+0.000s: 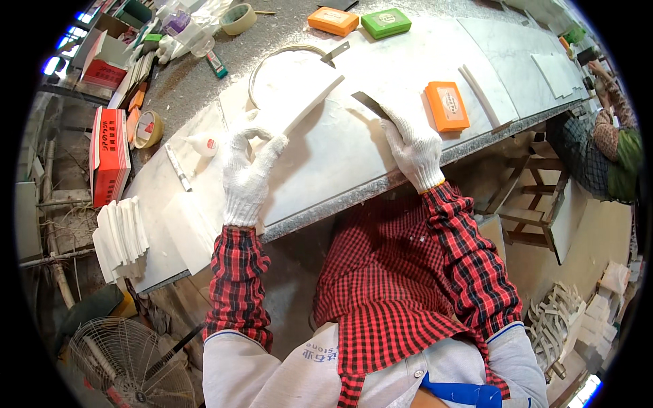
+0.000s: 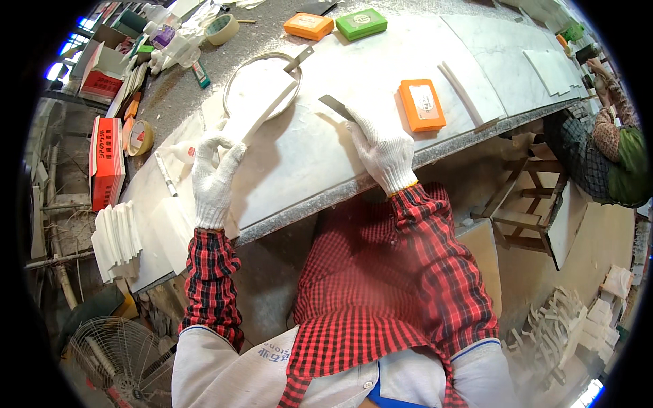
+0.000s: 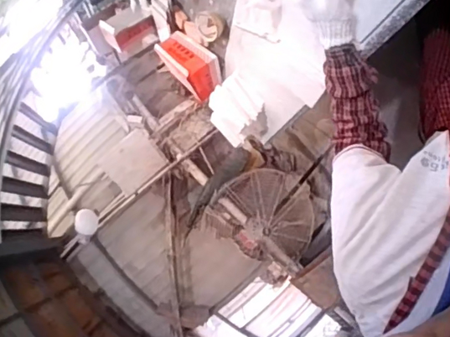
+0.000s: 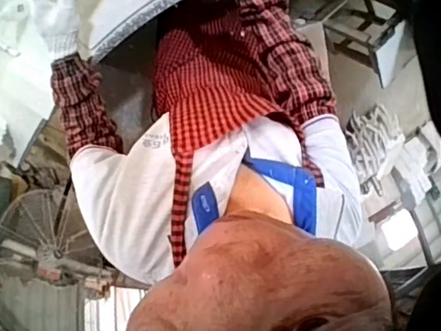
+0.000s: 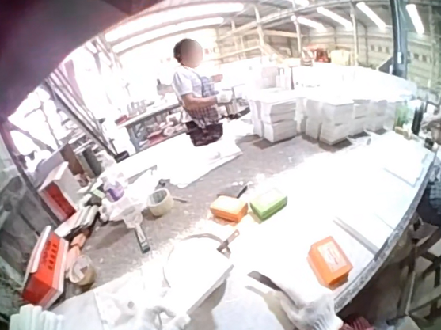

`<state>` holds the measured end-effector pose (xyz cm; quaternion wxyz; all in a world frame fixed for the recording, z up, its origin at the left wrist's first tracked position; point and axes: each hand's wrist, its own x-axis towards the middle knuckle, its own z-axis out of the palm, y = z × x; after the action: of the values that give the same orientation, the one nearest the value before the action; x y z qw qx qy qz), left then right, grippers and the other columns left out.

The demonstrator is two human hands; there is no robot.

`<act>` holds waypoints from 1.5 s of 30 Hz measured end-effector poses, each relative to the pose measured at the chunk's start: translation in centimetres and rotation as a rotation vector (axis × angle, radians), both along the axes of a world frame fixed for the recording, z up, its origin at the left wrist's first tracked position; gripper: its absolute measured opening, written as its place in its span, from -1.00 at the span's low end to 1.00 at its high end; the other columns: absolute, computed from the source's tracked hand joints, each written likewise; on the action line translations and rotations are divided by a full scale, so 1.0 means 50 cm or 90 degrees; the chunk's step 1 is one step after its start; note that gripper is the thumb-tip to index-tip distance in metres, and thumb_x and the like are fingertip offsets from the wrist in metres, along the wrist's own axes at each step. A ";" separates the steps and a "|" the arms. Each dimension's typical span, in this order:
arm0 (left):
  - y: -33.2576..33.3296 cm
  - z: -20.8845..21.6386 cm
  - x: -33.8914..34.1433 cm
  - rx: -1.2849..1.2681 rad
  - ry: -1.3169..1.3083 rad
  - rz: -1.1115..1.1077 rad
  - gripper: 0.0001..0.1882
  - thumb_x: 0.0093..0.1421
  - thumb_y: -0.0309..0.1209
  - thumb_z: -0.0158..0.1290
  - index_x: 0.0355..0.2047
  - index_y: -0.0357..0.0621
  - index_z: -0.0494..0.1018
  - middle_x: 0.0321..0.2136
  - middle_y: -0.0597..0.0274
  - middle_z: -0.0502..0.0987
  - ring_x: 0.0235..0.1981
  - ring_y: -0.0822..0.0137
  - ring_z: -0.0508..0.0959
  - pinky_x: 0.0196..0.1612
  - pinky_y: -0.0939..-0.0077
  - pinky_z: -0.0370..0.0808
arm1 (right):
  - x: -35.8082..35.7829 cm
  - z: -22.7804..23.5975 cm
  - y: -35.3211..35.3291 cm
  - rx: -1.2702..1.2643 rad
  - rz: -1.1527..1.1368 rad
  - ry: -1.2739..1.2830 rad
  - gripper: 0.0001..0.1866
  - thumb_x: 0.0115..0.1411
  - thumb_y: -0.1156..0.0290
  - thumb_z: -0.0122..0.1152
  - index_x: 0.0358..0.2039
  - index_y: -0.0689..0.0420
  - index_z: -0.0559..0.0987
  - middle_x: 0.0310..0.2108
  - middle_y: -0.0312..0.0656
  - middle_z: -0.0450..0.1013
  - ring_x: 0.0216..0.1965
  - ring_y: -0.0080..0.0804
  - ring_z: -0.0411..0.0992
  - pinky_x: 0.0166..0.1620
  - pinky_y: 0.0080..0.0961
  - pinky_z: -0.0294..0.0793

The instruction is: The person uses a metal scraper to smooth and shape the edges of white rectangular plaster tiles on a workbench. They repeatedly scrape the edges, flip the tiles, and inspect the surfaces while other workers perform similar tasks nearby.

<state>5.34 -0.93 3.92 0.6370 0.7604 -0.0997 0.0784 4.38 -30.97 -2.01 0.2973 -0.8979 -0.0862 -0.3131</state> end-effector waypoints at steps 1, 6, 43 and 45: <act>0.000 0.005 0.002 -0.013 0.018 -0.003 -0.77 0.21 -0.47 0.31 -0.20 -0.18 0.48 0.16 -0.01 0.44 0.25 0.21 0.42 0.33 0.27 0.33 | 0.001 -0.001 -0.001 0.002 0.000 -0.001 -0.65 0.23 0.35 0.39 0.04 0.00 0.69 -0.40 -0.07 0.61 -0.45 -0.19 0.60 -0.34 -0.35 0.59; 0.012 0.053 0.031 -0.008 0.188 -0.021 -0.76 0.29 -0.35 0.28 -0.11 -0.13 0.51 -0.07 0.19 0.57 -0.03 0.42 0.54 0.11 0.45 0.48 | 0.004 -0.001 -0.003 0.008 0.004 -0.017 -0.67 0.23 0.35 0.39 0.02 0.01 0.70 -0.41 -0.08 0.61 -0.46 -0.19 0.59 -0.35 -0.36 0.59; 0.026 -0.069 -0.117 0.530 -0.230 -0.060 -0.01 -0.13 -0.24 0.52 0.34 -0.05 0.35 0.10 0.06 0.48 0.12 -0.03 0.44 0.22 0.08 0.40 | -0.170 0.071 0.116 0.182 0.121 0.395 -0.64 0.31 0.35 0.20 0.11 0.04 0.64 -0.14 0.07 0.62 -0.14 0.05 0.61 -0.08 -0.25 0.61; 0.022 -0.075 -0.116 0.522 -0.228 -0.045 0.00 -0.14 -0.20 0.53 0.34 -0.05 0.36 0.08 0.08 0.50 0.11 -0.01 0.45 0.22 0.10 0.40 | -0.172 0.081 0.121 0.209 0.127 0.444 -0.65 0.32 0.35 0.18 0.10 0.01 0.65 -0.18 0.06 0.63 -0.17 0.05 0.61 -0.11 -0.23 0.61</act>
<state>-0.47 0.17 0.17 0.2580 0.9206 -0.2571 0.1407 -4.20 -24.92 2.06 0.4774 -0.8780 -0.0157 0.0310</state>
